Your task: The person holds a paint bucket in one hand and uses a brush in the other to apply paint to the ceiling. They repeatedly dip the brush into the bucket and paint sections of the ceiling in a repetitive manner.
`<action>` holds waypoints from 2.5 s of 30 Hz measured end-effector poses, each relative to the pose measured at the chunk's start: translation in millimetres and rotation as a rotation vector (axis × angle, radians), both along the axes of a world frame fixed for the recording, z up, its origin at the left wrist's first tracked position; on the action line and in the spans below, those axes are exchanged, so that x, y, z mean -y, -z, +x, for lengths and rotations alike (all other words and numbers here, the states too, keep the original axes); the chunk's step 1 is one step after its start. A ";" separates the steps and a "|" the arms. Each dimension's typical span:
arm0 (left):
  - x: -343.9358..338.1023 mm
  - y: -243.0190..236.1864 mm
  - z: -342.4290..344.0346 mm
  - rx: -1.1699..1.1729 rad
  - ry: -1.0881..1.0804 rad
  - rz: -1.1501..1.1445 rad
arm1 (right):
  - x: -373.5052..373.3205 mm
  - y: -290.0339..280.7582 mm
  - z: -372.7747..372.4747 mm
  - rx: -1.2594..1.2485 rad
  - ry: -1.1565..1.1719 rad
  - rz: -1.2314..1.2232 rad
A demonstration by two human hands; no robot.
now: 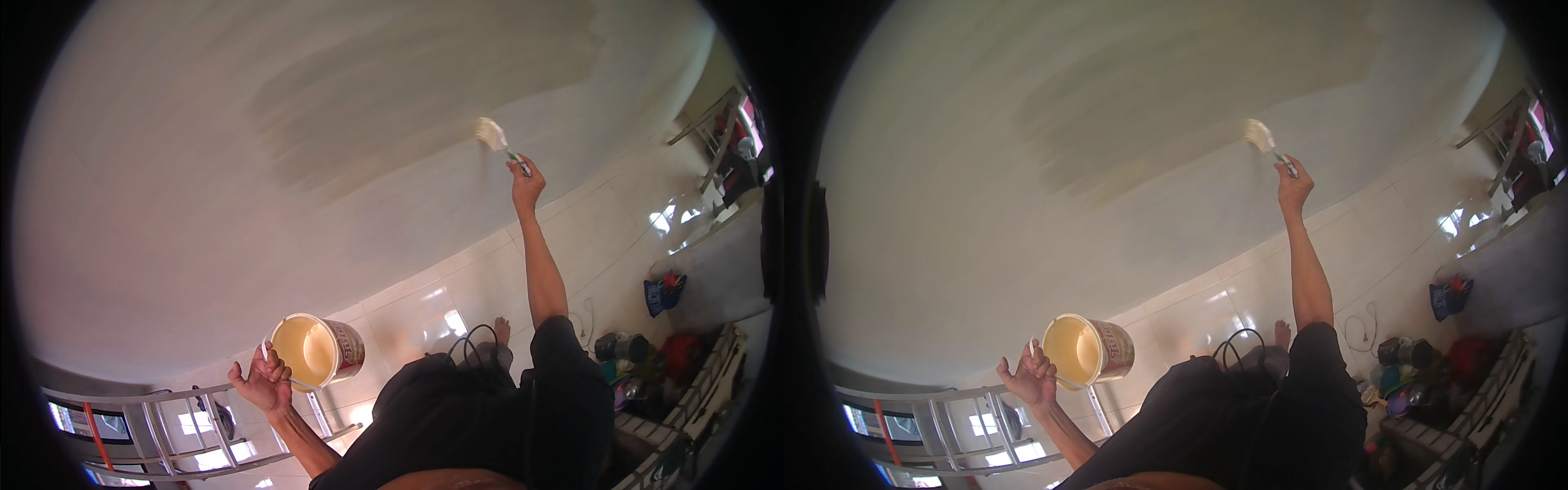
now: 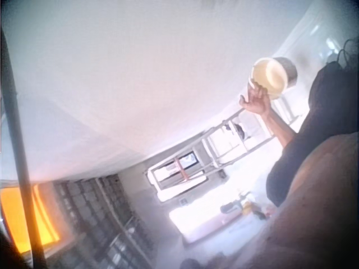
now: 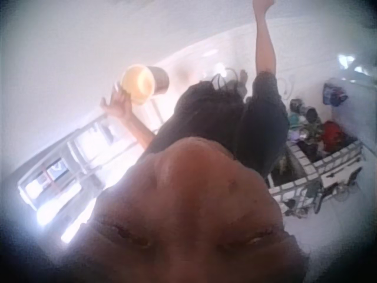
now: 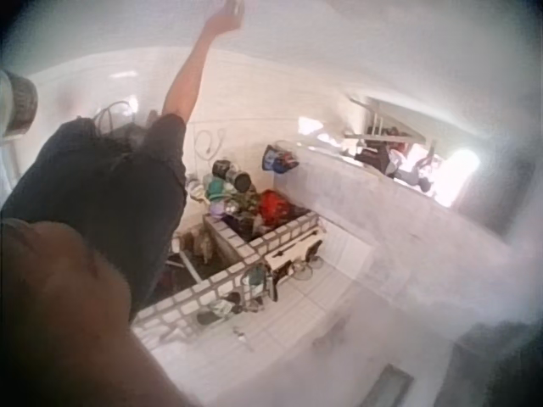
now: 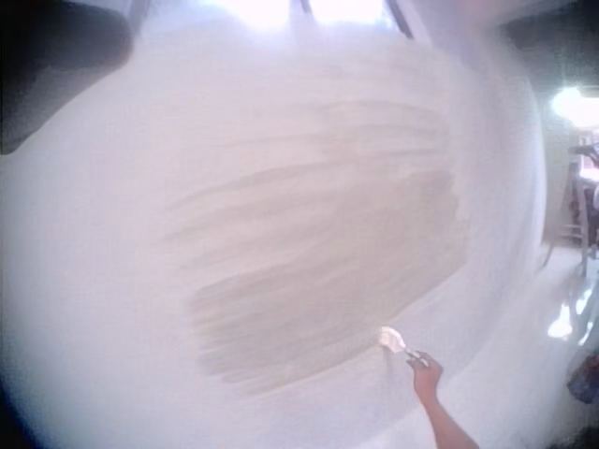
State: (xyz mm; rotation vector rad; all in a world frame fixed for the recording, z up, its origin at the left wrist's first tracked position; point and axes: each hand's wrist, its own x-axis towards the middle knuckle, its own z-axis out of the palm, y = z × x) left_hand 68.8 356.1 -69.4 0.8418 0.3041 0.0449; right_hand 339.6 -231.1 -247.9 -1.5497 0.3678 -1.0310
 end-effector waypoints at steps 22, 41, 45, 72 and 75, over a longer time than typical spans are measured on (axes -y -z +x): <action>-15.6 21.3 1.5 -0.052 -0.071 -0.023 | -425.7 -39.1 -50.3 0.159 -0.707 -0.265; 43.1 -35.2 3.1 -0.044 -0.161 0.061 | 17.5 -90.8 -20.2 -0.099 0.019 -0.128; 42.9 -39.2 4.3 -0.010 -0.099 0.077 | -7.3 -148.0 -68.4 -0.042 -0.230 -0.020; -30.3 43.7 25.4 0.126 0.474 -0.111 | -434.3 -108.4 -186.1 -0.448 -1.142 -1.262; -28.4 39.4 29.7 0.117 0.520 -0.116 | -439.1 -102.0 -187.3 -0.490 -1.109 -1.260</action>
